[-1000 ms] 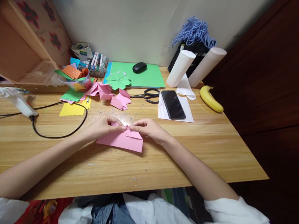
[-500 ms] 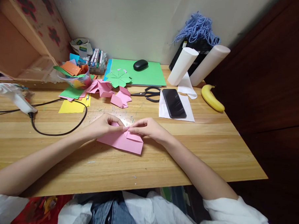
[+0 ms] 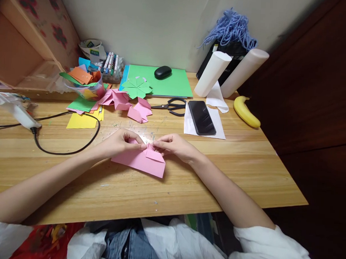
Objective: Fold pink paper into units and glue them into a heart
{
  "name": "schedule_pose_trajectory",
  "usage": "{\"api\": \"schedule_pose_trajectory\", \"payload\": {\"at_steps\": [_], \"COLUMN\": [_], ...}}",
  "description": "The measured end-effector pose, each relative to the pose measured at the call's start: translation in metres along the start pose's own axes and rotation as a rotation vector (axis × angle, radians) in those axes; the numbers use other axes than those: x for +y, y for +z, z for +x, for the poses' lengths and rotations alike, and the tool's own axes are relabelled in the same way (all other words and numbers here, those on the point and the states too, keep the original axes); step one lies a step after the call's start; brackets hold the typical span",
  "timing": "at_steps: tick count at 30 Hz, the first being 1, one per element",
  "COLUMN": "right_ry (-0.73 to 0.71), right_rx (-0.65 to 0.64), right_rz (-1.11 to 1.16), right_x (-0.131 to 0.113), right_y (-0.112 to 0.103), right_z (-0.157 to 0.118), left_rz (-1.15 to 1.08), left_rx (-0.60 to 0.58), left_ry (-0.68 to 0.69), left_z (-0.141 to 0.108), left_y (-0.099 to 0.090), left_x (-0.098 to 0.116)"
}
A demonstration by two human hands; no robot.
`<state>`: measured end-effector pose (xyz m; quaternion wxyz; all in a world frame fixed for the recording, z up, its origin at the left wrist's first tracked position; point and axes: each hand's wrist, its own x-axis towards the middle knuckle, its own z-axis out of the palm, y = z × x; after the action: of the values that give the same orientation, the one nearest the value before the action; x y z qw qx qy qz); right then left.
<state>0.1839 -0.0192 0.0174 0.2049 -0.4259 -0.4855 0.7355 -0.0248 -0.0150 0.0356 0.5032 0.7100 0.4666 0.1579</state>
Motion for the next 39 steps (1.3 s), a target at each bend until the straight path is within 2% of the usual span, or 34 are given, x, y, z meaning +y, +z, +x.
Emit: {"api": "schedule_pose_trajectory", "payload": {"at_steps": [4, 20, 31, 39], "right_ry": [0.021, -0.065, -0.084, -0.108], "right_rx": [-0.003, 0.045, -0.019, -0.033], "right_rz": [-0.011, -0.264, -0.143, -0.146], "right_x": [0.0005, -0.0006, -0.0018, -0.0019], "right_y": [-0.0007, 0.0026, 0.0028, 0.0026], "right_z": [0.0002, -0.0001, 0.0003, -0.0001], "left_rz": [-0.003, -0.013, -0.194, -0.186], "left_rx": [-0.019, -0.051, -0.142, -0.121], "left_ry": [0.020, 0.033, 0.018, 0.012], "left_z": [-0.0002, 0.0023, 0.0018, 0.0031], "left_y": [0.0004, 0.0010, -0.0003, 0.0002], "left_x": [-0.0007, -0.0043, -0.0039, -0.0064]}}
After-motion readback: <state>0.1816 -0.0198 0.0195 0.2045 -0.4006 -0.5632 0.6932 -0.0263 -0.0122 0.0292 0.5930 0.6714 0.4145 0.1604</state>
